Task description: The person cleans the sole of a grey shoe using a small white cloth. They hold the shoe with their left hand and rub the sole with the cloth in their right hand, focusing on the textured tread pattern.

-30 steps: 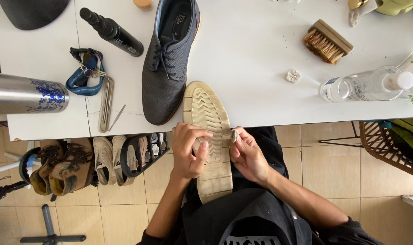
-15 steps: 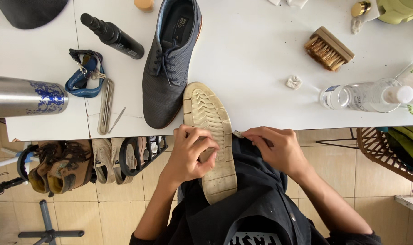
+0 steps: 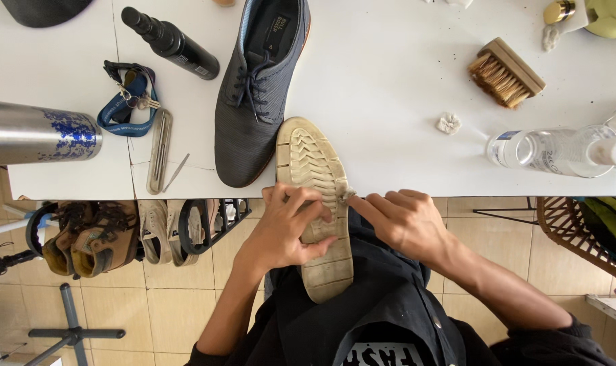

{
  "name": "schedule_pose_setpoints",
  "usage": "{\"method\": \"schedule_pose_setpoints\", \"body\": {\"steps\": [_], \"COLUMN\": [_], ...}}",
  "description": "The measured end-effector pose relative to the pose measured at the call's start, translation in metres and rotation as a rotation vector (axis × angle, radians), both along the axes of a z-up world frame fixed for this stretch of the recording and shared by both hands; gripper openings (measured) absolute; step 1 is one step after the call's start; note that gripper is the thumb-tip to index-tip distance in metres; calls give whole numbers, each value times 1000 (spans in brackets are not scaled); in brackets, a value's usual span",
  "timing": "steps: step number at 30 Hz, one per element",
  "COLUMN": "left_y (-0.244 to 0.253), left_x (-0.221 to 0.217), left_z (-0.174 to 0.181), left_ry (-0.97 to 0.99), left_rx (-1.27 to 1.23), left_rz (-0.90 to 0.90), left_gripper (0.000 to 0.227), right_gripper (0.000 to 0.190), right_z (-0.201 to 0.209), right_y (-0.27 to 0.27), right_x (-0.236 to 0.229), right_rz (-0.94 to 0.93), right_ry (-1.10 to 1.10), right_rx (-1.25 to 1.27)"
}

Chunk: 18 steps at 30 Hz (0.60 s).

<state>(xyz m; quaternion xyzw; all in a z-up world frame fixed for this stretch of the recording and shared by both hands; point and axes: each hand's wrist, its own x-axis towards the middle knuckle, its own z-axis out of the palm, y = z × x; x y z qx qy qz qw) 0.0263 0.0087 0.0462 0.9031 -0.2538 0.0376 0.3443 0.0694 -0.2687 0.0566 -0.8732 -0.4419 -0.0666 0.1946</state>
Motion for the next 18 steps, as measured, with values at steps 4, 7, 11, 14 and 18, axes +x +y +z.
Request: {"method": "schedule_pose_setpoints", "body": {"steps": [4, 7, 11, 14, 18], "left_y": [-1, -1, 0, 1, 6], "left_x": [-1, 0, 4, -5, 3], "left_z": [-7, -4, -9, -9, -3], "left_ry": [-25, -10, -26, -14, 13], "left_rx": [41, 49, 90, 95, 28], "left_rz": [-8, -23, -24, -17, -31], "left_gripper": [35, 34, 36, 35, 32], "right_gripper": [31, 31, 34, 31, 22], "right_z": [-2, -6, -31, -11, 13], "right_y": [-14, -12, -9, -13, -13], "right_x": [5, 3, -9, -10, 6], "right_rz": [-15, -6, -83, -99, -174], "right_ry": [60, 51, -1, 46, 148], "right_rx": [75, 84, 131, 150, 275]}}
